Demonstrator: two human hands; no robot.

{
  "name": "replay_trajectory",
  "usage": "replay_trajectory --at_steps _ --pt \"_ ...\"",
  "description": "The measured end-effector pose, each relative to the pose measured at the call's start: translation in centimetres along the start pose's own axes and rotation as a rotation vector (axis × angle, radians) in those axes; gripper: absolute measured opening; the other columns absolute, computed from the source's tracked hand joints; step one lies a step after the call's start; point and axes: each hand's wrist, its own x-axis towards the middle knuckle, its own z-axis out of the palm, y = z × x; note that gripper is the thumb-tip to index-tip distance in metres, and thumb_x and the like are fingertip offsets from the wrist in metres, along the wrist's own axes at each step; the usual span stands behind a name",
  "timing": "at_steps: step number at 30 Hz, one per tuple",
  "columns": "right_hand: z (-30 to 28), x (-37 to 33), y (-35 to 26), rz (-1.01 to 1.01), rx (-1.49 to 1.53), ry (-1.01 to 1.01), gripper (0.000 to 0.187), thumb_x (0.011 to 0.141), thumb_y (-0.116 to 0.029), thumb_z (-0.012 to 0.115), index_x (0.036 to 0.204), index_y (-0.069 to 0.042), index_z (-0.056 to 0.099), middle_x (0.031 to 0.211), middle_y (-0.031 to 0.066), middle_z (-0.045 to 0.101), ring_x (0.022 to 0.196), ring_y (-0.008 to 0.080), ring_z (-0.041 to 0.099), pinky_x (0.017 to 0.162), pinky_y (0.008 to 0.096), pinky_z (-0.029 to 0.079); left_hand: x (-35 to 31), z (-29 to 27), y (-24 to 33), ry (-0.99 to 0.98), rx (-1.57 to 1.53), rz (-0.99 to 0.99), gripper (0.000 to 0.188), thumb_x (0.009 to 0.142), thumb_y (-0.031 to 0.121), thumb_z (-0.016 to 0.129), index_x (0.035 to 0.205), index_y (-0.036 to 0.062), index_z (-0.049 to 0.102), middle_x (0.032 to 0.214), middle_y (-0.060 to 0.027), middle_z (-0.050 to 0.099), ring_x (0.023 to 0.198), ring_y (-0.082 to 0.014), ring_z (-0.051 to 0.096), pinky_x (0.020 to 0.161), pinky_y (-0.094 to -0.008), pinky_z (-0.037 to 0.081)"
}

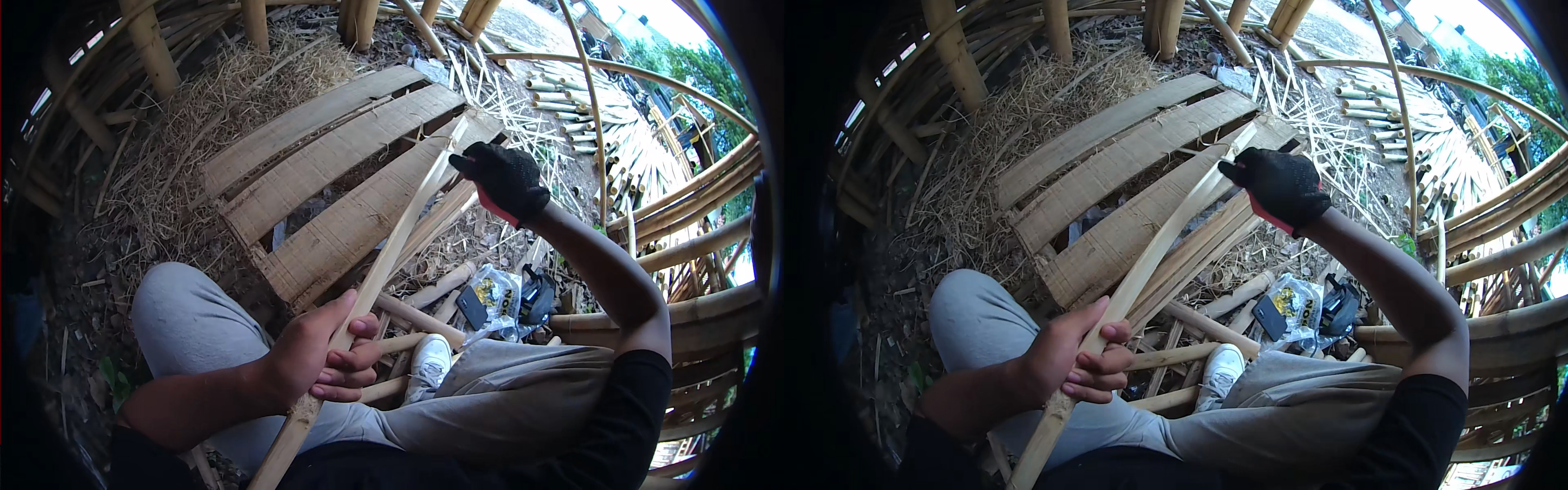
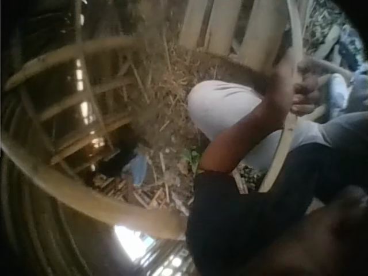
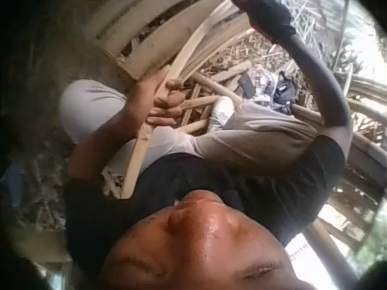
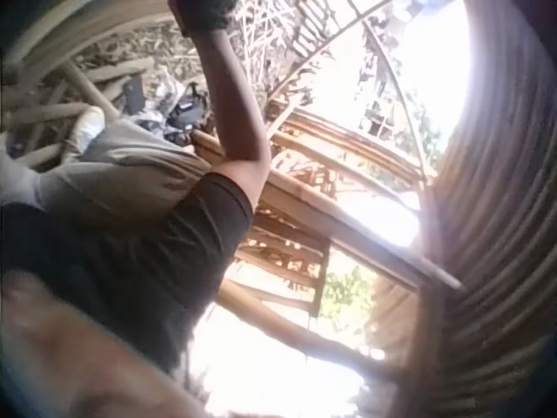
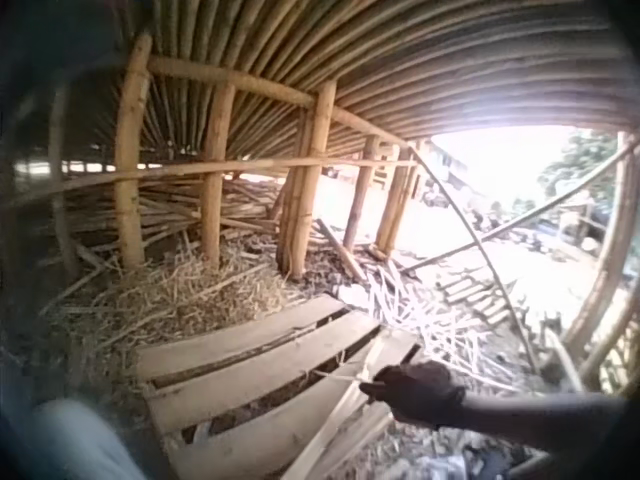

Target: Shaving a thin strip of wood using a small knife.

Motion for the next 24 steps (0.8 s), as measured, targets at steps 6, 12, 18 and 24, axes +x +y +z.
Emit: replay_trajectory --at_steps 6,12,18,24 --pt "-0.7 -0.4 4.9 -0.059 -0.312 -0.263 0.034 0.099 -0.034 0.039 0.096 -0.018 0.069 0.078 0.0108 0.068 0.069 0.0296 0.068 0.062 0.0418 0.054 0.2 0.5 -0.1 -0.022 0.024 -0.007 0.039 0.1 0.052 0.027 0.079 0.0204 0.037 0.052 0.0076 0.024 0.041 -0.0042 0.019 0.033 -0.0177 0.02" --pt "-1.0 0.5 -2.2 -0.158 -0.248 -0.242 0.037 0.093 -0.048 0.047 0.088 -0.016 0.064 0.067 0.0089 0.064 0.062 0.0268 0.066 0.053 0.0387 0.05 0.1 -0.2 -0.1 0.008 0.014 0.016 0.039 0.1 0.052 0.026 0.079 0.0205 0.036 0.053 0.008 0.023 0.042 -0.0036 0.019 0.033 -0.0171 0.019" --pt "-1.3 2.6 11.1 0.21 -0.615 -0.461 0.036 0.096 -0.041 0.043 0.099 -0.017 0.07 0.09 0.0086 0.07 0.079 0.0285 0.068 0.067 0.0409 0.053 0.5 1.0 -1.0 0.004 0.091 -0.032 0.039 0.099 0.053 0.027 0.08 0.02 0.035 0.053 0.008 0.023 0.042 -0.0034 0.019 0.033 -0.0169 0.02" --pt "0.0 0.7 11.6 0.416 -0.313 -0.206 0.043 0.094 -0.047 0.04 0.102 -0.014 0.066 0.098 0.014 0.068 0.094 0.0352 0.064 0.081 0.0456 0.048 0.1 0.1 -0.4 0.026 0.08 0.0 0.04 0.099 0.054 0.026 0.08 0.0198 0.036 0.053 0.0075 0.024 0.041 -0.0039 0.02 0.033 -0.0175 0.021"
